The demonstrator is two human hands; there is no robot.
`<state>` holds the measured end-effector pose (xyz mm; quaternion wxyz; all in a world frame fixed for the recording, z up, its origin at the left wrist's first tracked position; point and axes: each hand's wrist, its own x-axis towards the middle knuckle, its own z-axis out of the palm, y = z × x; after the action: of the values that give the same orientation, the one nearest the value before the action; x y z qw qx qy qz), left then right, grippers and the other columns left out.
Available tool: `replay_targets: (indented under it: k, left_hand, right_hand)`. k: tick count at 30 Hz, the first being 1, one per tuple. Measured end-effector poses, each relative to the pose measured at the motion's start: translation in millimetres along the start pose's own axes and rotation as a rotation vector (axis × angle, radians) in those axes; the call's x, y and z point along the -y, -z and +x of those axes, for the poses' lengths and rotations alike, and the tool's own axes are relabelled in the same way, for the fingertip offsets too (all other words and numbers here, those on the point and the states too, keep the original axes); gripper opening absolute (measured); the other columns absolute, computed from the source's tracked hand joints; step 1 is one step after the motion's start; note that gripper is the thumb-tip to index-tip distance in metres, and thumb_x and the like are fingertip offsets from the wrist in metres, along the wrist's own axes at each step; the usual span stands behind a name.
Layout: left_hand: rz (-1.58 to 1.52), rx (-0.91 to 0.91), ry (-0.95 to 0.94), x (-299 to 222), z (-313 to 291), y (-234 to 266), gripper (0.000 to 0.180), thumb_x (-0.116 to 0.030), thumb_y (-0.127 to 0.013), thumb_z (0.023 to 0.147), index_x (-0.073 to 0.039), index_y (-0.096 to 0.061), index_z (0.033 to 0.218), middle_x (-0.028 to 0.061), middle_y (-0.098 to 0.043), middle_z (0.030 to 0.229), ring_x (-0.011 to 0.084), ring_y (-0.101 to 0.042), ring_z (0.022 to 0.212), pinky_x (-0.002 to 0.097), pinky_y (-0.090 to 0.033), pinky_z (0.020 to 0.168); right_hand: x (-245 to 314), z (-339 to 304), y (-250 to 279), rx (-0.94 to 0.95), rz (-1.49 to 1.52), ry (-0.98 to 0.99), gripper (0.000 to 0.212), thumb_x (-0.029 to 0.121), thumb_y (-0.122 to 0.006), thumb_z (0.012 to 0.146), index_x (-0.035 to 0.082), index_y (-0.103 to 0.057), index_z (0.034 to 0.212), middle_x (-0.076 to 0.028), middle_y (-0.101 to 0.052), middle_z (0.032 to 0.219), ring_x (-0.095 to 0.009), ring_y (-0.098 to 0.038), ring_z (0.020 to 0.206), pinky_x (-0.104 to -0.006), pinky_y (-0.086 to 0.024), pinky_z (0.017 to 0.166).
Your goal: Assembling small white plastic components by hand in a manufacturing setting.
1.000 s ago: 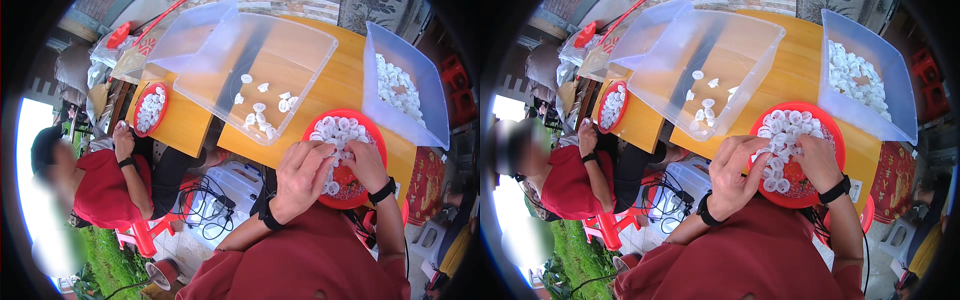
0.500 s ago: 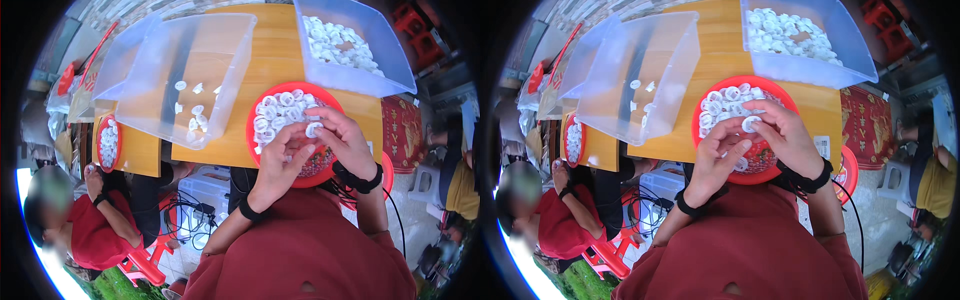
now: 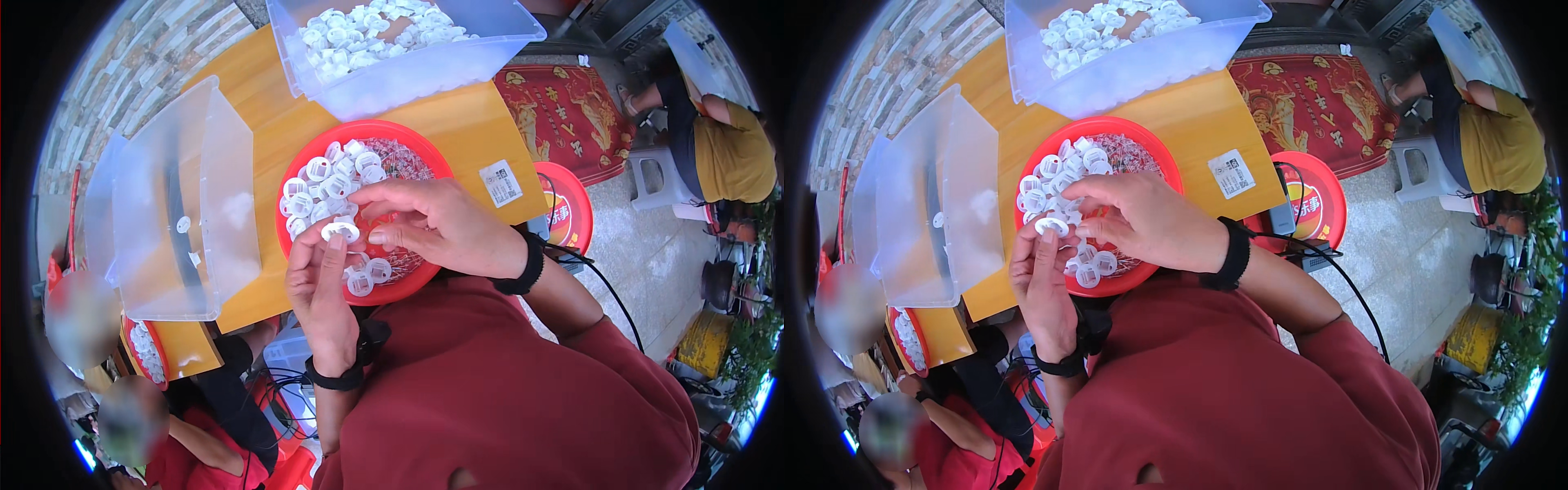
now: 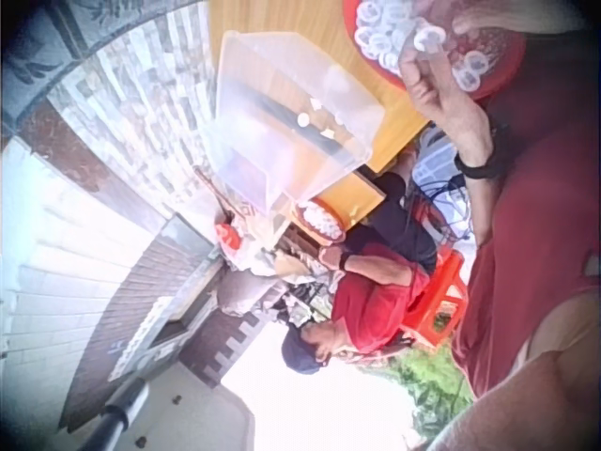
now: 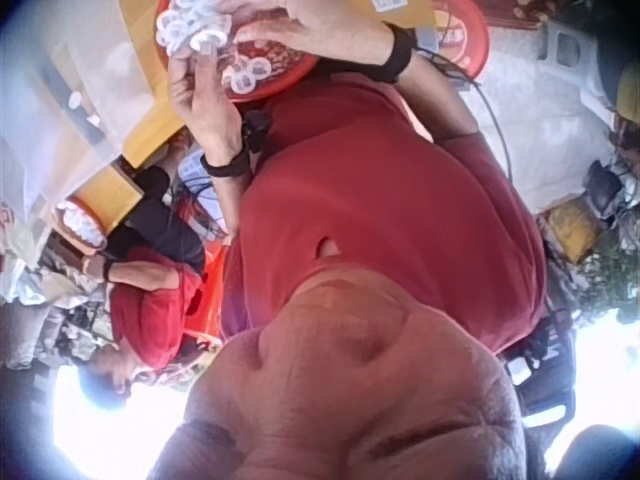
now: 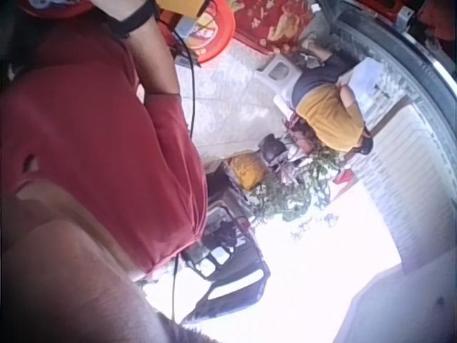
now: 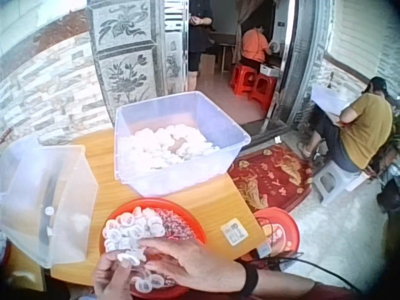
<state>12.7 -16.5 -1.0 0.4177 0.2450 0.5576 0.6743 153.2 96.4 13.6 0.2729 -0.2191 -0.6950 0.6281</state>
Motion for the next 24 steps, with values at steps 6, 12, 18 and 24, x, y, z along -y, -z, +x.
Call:
replay_targets:
  k: [6,12,18,24]
  left_hand:
    - [-0.103,-0.041,0.03,-1.6,0.6,16.6,0.034,-0.009,-0.057,0.094,-0.003,-0.054,0.128,0.0016,-0.062,0.085,0.0085,-0.058,0.075,0.0218,-0.045,0.068]
    - [-0.15,0.073,0.072,-7.7,0.8,28.6,0.034,-0.002,-0.048,0.096,-0.004,-0.05,0.13,0.0019,-0.059,0.096,0.0074,-0.05,0.074,0.0219,-0.041,0.066]
    - [-0.171,0.154,0.071,-3.7,0.5,43.9,0.013,-0.001,-0.049,0.094,-0.005,-0.056,0.105,0.0035,-0.059,0.091,0.0102,-0.05,0.07,0.0226,-0.041,0.065]
    - [-0.205,0.185,0.166,-2.0,5.9,35.5,0.006,-0.001,-0.053,0.092,-0.003,-0.058,0.09,0.0042,-0.057,0.082,0.0128,-0.053,0.069,0.0246,-0.043,0.066]
  right_hand:
    - [-23.3,17.6,52.0,-0.231,-0.835,-0.003,0.009,0.011,-0.066,0.082,0.005,-0.071,0.086,-0.01,-0.069,0.081,-0.025,-0.067,0.075,-0.0338,-0.051,0.066]
    - [-37.7,30.1,39.5,-0.082,-1.005,-0.022,0.005,0.014,-0.067,0.074,0.008,-0.068,0.075,-0.009,-0.066,0.075,-0.029,-0.064,0.076,-0.0416,-0.049,0.065]
    - [-40.4,39.2,13.3,0.016,-1.267,-0.131,0.009,0.011,-0.064,0.075,0.003,-0.063,0.071,-0.012,-0.066,0.077,-0.032,-0.065,0.077,-0.0425,-0.05,0.065]
    - [-53.2,37.4,21.1,0.038,-1.147,0.075,0.009,0.01,-0.06,0.078,0.002,-0.063,0.073,-0.018,-0.065,0.075,-0.035,-0.063,0.069,-0.0435,-0.05,0.061]
